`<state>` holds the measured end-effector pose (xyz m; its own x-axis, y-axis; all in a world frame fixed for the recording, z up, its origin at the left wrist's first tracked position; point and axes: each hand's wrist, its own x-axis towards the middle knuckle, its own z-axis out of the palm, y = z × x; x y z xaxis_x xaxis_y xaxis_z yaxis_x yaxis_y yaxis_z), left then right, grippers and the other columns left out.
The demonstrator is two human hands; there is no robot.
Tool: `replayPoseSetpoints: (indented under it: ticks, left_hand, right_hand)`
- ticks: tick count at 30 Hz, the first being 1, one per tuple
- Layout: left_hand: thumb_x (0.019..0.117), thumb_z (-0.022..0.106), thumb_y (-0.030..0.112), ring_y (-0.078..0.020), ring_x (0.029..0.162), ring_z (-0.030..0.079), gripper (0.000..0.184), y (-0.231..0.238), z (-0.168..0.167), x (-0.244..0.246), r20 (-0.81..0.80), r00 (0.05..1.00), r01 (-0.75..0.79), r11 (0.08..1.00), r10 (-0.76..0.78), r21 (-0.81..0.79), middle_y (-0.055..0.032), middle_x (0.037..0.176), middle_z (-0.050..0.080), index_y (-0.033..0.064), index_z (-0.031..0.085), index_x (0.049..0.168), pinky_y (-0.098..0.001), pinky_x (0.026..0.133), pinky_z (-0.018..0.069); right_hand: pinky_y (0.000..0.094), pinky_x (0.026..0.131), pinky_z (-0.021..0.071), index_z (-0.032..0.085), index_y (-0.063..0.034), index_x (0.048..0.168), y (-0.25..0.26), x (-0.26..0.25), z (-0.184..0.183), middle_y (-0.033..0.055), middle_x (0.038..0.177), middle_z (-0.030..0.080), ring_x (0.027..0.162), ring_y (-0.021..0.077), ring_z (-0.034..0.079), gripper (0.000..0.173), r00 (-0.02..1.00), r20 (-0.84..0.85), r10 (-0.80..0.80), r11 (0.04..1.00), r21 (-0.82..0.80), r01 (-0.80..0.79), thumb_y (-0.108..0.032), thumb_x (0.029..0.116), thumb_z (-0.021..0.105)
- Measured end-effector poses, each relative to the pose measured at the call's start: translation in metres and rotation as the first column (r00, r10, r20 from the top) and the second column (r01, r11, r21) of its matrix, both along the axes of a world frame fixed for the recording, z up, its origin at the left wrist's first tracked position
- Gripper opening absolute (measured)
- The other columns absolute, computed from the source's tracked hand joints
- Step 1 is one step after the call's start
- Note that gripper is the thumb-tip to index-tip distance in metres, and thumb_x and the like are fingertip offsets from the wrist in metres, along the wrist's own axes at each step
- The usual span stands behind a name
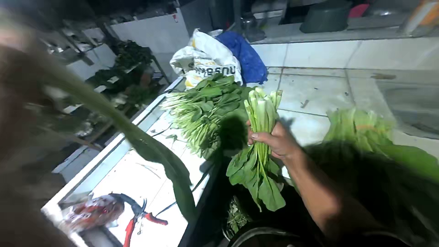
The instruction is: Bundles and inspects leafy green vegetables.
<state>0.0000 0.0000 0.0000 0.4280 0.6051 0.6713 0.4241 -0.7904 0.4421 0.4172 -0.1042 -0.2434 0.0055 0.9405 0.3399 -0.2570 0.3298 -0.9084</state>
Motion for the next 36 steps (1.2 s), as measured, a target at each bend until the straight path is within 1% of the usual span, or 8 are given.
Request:
replayPoseSetpoints:
  ticks: [4,11,22,25,30,33,34,36]
  left_hand:
    - [0.1026,0.057,0.028,-0.0112,0.065,0.065,0.026,-0.094,-0.056,0.099,-0.306,0.946,-0.152,0.982,0.112,-0.111,-0.0022,0.083,0.067,0.0083,0.064,0.118,-0.0373,0.059,0.0590]
    - [0.1061,0.055,0.022,-0.0145,0.057,0.064,0.022,-0.097,-0.137,0.139,0.013,0.987,0.155,0.926,-0.161,-0.345,-0.0040,0.080,0.067,0.0067,0.061,0.120,-0.0329,0.051,0.0593]
    - [0.1046,0.057,0.011,-0.0171,0.064,0.068,0.027,-0.112,-0.158,0.130,0.218,0.954,0.279,0.872,-0.205,-0.402,-0.0084,0.092,0.071,0.0008,0.064,0.129,-0.0340,0.058,0.0630]
    - [0.1055,0.055,0.012,-0.0182,0.062,0.067,0.018,-0.110,-0.156,0.106,0.318,0.934,0.278,0.887,-0.161,-0.368,-0.0080,0.088,0.069,0.0016,0.068,0.114,-0.0365,0.057,0.0632]
    - [0.1066,0.055,0.017,-0.0126,0.067,0.068,0.017,-0.100,-0.161,0.062,0.372,0.911,-0.063,0.949,0.181,-0.308,-0.0012,0.090,0.068,0.0076,0.066,0.116,-0.0331,0.064,0.0636]
    - [0.1008,0.062,0.017,-0.0283,0.098,0.070,0.030,-0.084,-0.170,0.025,0.017,0.780,-0.617,0.772,0.626,-0.150,-0.0187,0.122,0.066,0.0021,0.064,0.127,-0.0483,0.086,0.0598]
    - [0.0992,0.065,0.020,-0.0417,0.117,0.062,0.043,-0.084,-0.174,0.021,-0.054,0.774,-0.630,0.757,0.631,-0.175,-0.0292,0.141,0.053,-0.0023,0.059,0.135,-0.0607,0.097,0.0514]
    - [0.0992,0.062,0.047,-0.0350,0.132,0.054,0.072,-0.091,-0.183,0.031,-0.009,0.875,-0.467,0.840,0.483,-0.277,-0.0219,0.157,0.040,0.0033,0.042,0.152,-0.0545,0.104,0.0496]
  right_hand:
    - [0.0390,0.072,0.0630,0.062,-0.0052,0.127,0.005,-0.050,0.010,0.0088,0.086,0.068,0.072,0.0194,0.068,0.052,0.997,0.014,0.072,0.996,0.049,-0.073,-0.018,0.0816,0.083]
    - [0.0366,0.089,0.0629,0.065,-0.0044,0.119,-0.012,-0.096,0.006,0.0067,0.105,0.073,0.098,0.0163,0.072,0.055,0.998,0.051,0.025,0.998,0.054,-0.028,-0.008,0.0704,0.090]
    - [0.0355,0.086,0.0628,0.064,-0.0052,0.119,-0.025,-0.087,-0.015,0.0071,0.102,0.074,0.093,0.0158,0.072,0.058,0.984,-0.072,0.161,0.978,-0.119,-0.169,0.000,0.0664,0.089]
    - [0.0388,0.083,0.0632,0.064,-0.0042,0.117,-0.018,-0.080,-0.020,0.0109,0.099,0.073,0.088,0.0202,0.073,0.057,0.975,-0.115,0.192,0.971,-0.123,-0.206,-0.005,0.0675,0.091]
    - [0.0392,0.082,0.0634,0.063,-0.0051,0.118,-0.010,-0.082,-0.024,0.0120,0.099,0.073,0.088,0.0216,0.073,0.059,0.969,-0.130,0.210,0.963,-0.141,-0.228,-0.009,0.0674,0.093]
    - [0.0407,0.081,0.0639,0.062,-0.0048,0.120,-0.009,-0.085,-0.021,0.0127,0.100,0.073,0.088,0.0228,0.073,0.060,0.978,-0.108,0.180,0.967,-0.166,-0.196,-0.005,0.0678,0.091]
    - [0.0406,0.081,0.0638,0.062,-0.0050,0.120,-0.009,-0.087,-0.019,0.0123,0.100,0.073,0.088,0.0224,0.073,0.059,0.978,-0.093,0.186,0.966,-0.163,-0.200,-0.005,0.0687,0.090]
    - [0.0399,0.082,0.0637,0.062,-0.0052,0.121,-0.007,-0.096,-0.011,0.0108,0.100,0.073,0.088,0.0214,0.073,0.057,0.968,-0.056,0.243,0.958,-0.143,-0.249,-0.007,0.0701,0.089]
